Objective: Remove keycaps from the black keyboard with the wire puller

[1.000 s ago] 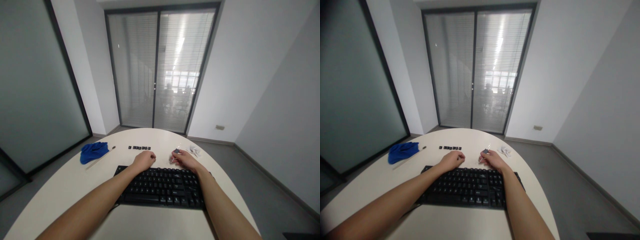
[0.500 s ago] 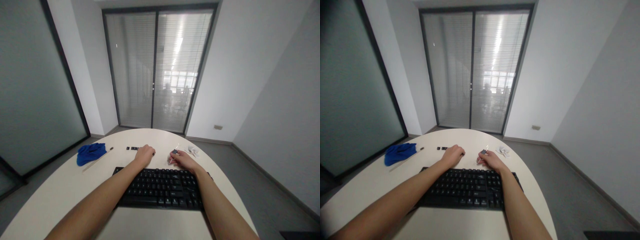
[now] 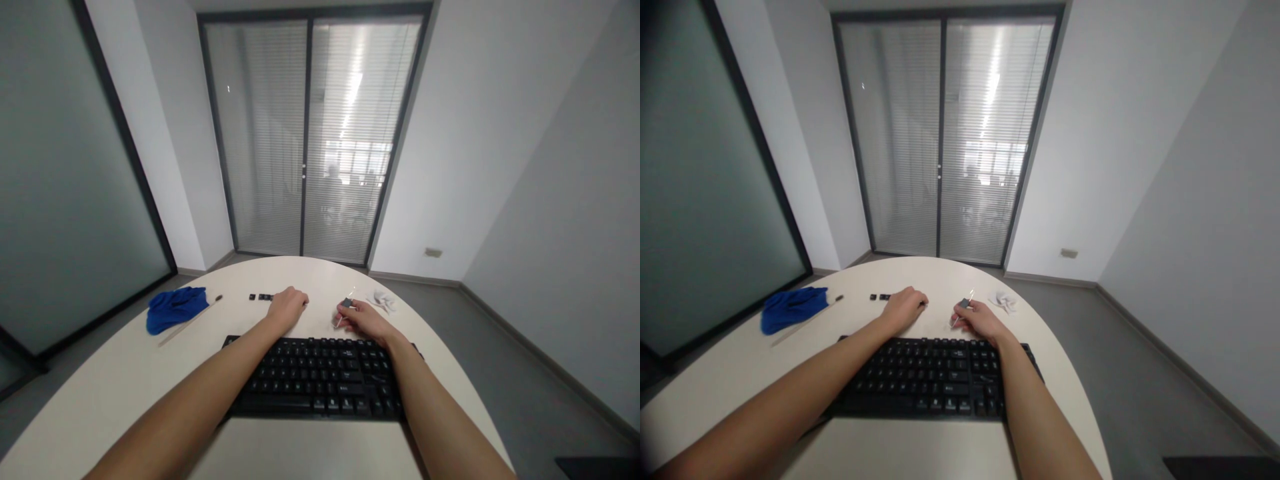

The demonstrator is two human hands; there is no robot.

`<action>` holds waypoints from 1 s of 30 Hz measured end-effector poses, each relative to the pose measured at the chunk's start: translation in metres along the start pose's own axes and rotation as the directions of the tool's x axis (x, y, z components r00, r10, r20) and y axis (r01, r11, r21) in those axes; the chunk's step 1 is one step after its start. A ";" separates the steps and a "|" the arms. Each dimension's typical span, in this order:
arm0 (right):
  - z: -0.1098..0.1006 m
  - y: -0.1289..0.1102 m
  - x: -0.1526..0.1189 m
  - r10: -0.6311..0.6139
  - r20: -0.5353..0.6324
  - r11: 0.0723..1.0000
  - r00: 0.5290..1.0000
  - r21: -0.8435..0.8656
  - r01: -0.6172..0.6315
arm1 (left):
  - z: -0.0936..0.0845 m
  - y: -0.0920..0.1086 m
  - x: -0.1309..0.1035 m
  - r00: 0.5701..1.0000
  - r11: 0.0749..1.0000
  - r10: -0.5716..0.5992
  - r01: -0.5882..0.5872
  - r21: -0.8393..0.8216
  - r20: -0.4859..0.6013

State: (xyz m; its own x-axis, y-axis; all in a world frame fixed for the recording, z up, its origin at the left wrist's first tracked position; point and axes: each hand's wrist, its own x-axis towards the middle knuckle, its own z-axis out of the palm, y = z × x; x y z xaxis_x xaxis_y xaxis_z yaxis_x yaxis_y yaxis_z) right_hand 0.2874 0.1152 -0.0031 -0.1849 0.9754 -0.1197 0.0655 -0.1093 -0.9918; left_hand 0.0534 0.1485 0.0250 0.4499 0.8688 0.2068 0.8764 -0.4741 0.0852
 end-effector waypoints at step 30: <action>0.004 -0.008 -0.006 0.022 -0.004 1.000 1.000 -0.018 -0.022 | 0.003 -0.025 0.019 0.997 0.996 -0.076 0.076 -0.056 0.003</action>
State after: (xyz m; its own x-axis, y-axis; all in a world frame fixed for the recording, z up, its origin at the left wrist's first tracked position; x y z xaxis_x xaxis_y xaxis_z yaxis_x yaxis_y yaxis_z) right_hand 0.2842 0.1099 0.0055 -0.1795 0.9736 -0.1409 0.0876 -0.1269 -0.9880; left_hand 0.0408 0.1766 0.0241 0.3824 0.9028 0.1970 0.8971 -0.4138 0.1550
